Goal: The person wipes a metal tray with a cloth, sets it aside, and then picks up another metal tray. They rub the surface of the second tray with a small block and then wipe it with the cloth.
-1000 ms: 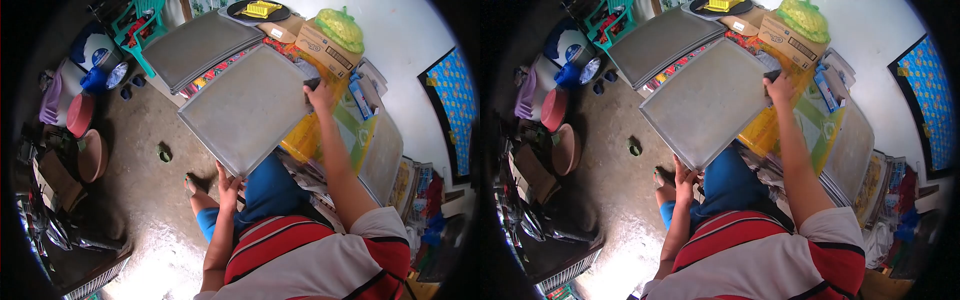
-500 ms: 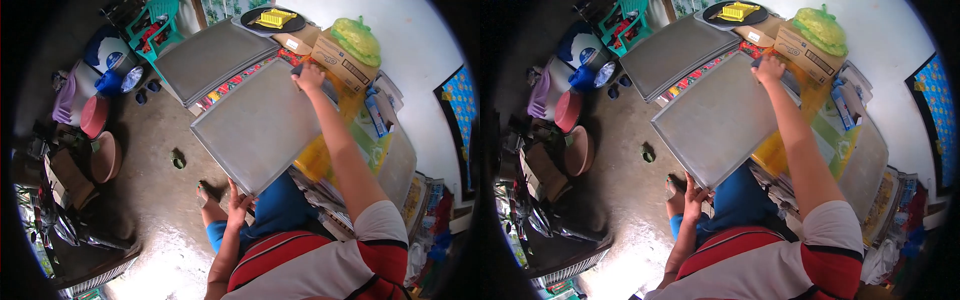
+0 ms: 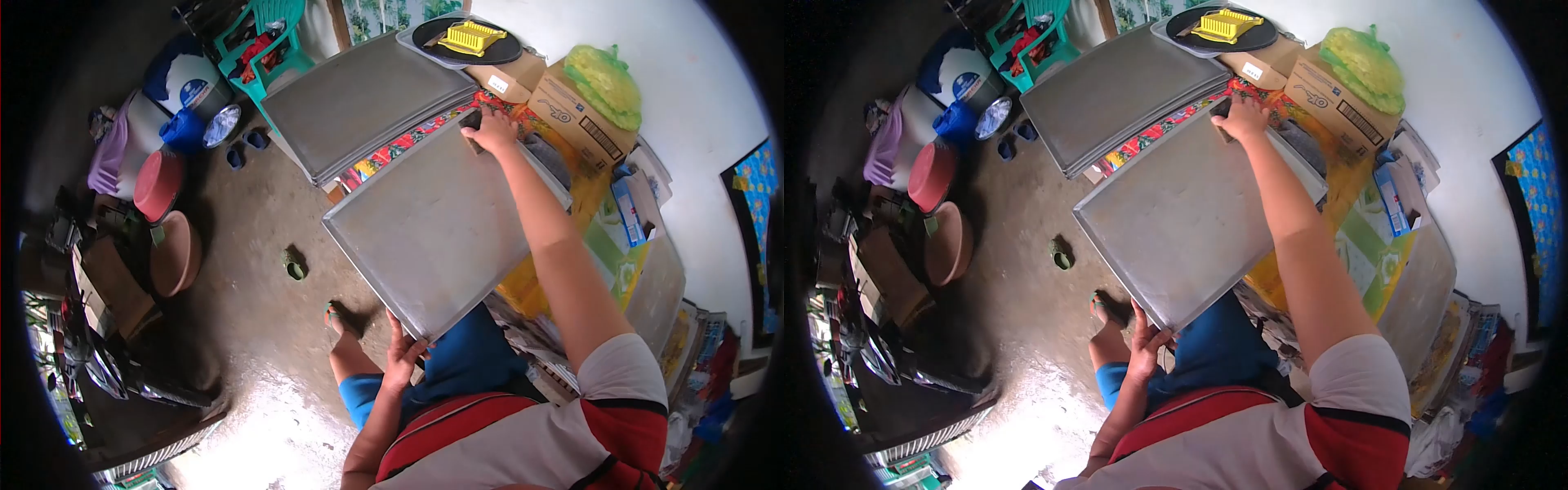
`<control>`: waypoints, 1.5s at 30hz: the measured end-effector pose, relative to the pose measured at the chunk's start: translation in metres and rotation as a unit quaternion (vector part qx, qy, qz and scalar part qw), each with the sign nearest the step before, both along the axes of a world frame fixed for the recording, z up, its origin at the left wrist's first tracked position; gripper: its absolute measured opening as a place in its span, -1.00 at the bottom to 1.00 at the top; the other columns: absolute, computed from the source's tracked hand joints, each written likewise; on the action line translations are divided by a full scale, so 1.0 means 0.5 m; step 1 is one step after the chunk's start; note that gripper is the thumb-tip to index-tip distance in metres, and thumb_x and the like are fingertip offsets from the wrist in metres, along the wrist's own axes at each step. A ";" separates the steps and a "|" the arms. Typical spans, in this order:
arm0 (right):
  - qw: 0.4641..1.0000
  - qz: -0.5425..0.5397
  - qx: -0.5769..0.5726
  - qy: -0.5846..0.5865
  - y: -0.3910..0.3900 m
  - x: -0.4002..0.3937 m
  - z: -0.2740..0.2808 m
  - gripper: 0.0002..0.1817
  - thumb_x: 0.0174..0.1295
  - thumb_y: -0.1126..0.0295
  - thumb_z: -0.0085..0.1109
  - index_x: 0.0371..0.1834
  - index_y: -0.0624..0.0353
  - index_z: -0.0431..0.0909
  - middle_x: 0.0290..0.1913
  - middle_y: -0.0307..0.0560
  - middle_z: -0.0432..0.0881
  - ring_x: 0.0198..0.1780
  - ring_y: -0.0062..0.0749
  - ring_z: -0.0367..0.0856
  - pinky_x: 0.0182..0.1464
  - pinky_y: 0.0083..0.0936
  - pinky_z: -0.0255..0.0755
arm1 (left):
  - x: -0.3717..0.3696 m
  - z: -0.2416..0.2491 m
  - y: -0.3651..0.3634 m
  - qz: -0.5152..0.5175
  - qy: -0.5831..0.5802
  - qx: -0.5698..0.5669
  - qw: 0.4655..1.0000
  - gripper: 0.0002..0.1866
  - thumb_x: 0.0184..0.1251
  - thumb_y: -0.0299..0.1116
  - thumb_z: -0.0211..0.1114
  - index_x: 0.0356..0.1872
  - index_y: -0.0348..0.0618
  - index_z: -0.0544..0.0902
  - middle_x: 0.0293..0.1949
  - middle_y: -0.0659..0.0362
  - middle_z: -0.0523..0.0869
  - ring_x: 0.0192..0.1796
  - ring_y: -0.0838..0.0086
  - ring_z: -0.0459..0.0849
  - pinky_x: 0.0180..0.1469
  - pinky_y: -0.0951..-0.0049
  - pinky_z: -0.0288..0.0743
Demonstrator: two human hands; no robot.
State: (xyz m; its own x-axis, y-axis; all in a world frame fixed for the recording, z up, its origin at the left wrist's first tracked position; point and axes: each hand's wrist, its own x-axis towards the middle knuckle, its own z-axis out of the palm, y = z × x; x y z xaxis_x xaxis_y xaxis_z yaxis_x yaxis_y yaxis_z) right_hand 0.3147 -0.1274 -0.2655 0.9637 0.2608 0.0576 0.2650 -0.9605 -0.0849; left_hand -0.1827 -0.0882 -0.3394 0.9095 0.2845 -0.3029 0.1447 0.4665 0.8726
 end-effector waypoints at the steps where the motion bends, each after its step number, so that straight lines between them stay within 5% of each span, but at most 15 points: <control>1: 1.000 0.014 0.004 -0.012 0.013 -0.017 -0.007 -0.04 0.03 -0.27 0.30 0.44 0.00 0.24 0.33 -0.02 0.43 0.40 -0.16 0.34 0.36 -0.01 0.10 | 0.001 0.002 0.001 -0.001 -0.002 -0.001 1.000 0.04 0.35 -0.63 0.06 0.52 0.34 -0.51 -0.18 0.01 0.67 -0.25 0.39 0.67 -0.27 0.44 0.62; 10: 0.986 0.159 0.055 -0.006 0.157 -0.264 -0.022 -0.15 0.03 -0.17 0.33 0.37 -0.03 0.32 0.23 -0.03 0.50 0.30 -0.19 0.42 0.26 -0.10 0.14 | 0.003 -0.004 0.007 -0.015 0.017 -0.014 1.000 0.05 0.38 -0.64 0.08 0.50 0.26 -0.57 -0.28 0.03 0.71 -0.36 0.45 0.67 -0.34 0.51 0.57; 17: 0.943 0.334 0.013 0.007 0.268 -0.519 -0.052 -0.08 0.03 -0.12 0.34 0.45 -0.01 0.24 0.17 -0.06 0.49 0.20 -0.22 0.46 0.20 -0.11 0.16 | 0.013 0.000 -0.015 -0.004 0.030 -0.025 0.999 0.06 0.38 -0.66 0.09 0.50 0.27 -0.57 -0.12 -0.03 0.66 -0.24 0.41 0.69 -0.43 0.55 0.56; 24: 0.991 0.055 0.117 -0.040 0.165 -0.365 -0.020 -0.24 -0.02 -0.06 0.34 0.25 0.04 0.39 0.08 -0.03 0.55 0.15 -0.19 0.51 0.13 -0.06 0.25 | 0.002 0.005 -0.014 0.007 -0.001 -0.019 1.000 0.06 0.35 -0.66 0.09 0.51 0.23 -0.55 -0.20 -0.03 0.69 -0.33 0.46 0.67 -0.48 0.58 0.52; 27: 0.993 0.087 0.080 0.020 0.173 -0.430 -0.011 -0.22 0.01 -0.07 0.35 0.28 0.05 0.36 0.10 0.00 0.53 0.17 -0.16 0.51 0.20 -0.03 0.23 | 0.014 -0.003 -0.019 0.024 -0.025 -0.019 0.999 0.06 0.34 -0.65 0.09 0.51 0.23 -0.55 -0.27 -0.03 0.70 -0.39 0.47 0.66 -0.49 0.57 0.52; 31: 0.951 0.292 0.081 0.066 0.211 -0.597 -0.045 -0.14 -0.02 -0.12 0.38 0.35 -0.01 0.30 0.18 0.01 0.50 0.27 -0.10 0.46 0.35 0.06 0.12 | 0.021 -0.006 -0.012 0.006 -0.014 -0.018 1.000 0.05 0.35 -0.65 0.09 0.52 0.21 -0.54 -0.28 0.00 0.69 -0.37 0.47 0.67 -0.49 0.59 0.53; 36: 0.972 0.117 0.203 0.006 0.192 -0.508 -0.012 -0.25 -0.07 -0.05 0.44 0.18 0.00 0.39 0.10 -0.02 0.55 0.16 -0.15 0.53 0.24 0.01 0.22 | 0.023 0.000 0.003 0.002 -0.020 -0.001 1.000 0.05 0.35 -0.65 0.08 0.52 0.21 -0.53 -0.27 -0.01 0.69 -0.34 0.46 0.69 -0.49 0.59 0.52; 39: 0.991 0.042 0.124 -0.018 0.158 -0.431 -0.027 -0.25 -0.06 -0.06 0.42 0.18 0.00 0.39 0.09 -0.03 0.55 0.13 -0.17 0.54 0.21 -0.01 0.24 | 0.022 -0.002 0.002 -0.009 -0.007 -0.008 1.000 0.05 0.35 -0.65 0.09 0.51 0.17 -0.55 -0.19 0.02 0.69 -0.29 0.46 0.69 -0.49 0.60 0.50; 43: 0.971 0.220 0.082 -0.043 0.212 -0.539 -0.060 -0.25 -0.03 -0.11 0.41 0.18 0.02 0.41 0.04 -0.08 0.58 0.13 -0.21 0.56 0.15 -0.07 0.26 | 0.030 -0.006 -0.004 -0.011 0.013 -0.013 1.000 0.06 0.35 -0.65 0.09 0.51 0.17 -0.56 -0.18 0.03 0.70 -0.28 0.47 0.69 -0.49 0.61 0.49; 45: 0.977 0.204 0.051 -0.043 0.225 -0.524 -0.039 -0.24 -0.04 -0.13 0.42 0.17 0.02 0.41 0.04 -0.07 0.58 0.15 -0.22 0.55 0.16 -0.08 0.26 | 0.029 -0.005 -0.001 -0.013 0.015 -0.006 1.000 0.06 0.34 -0.66 0.09 0.51 0.19 -0.55 -0.17 0.03 0.70 -0.29 0.48 0.69 -0.50 0.61 0.49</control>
State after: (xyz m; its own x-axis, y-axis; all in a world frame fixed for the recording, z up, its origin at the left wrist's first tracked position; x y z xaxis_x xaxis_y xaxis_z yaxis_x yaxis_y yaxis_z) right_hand 0.0525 -0.0149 -0.2852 0.7715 0.6102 0.1802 0.6339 -0.7615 -0.1353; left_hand -0.1684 -0.0889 -0.3419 0.9069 0.2566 -0.3343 0.1838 0.4730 0.8617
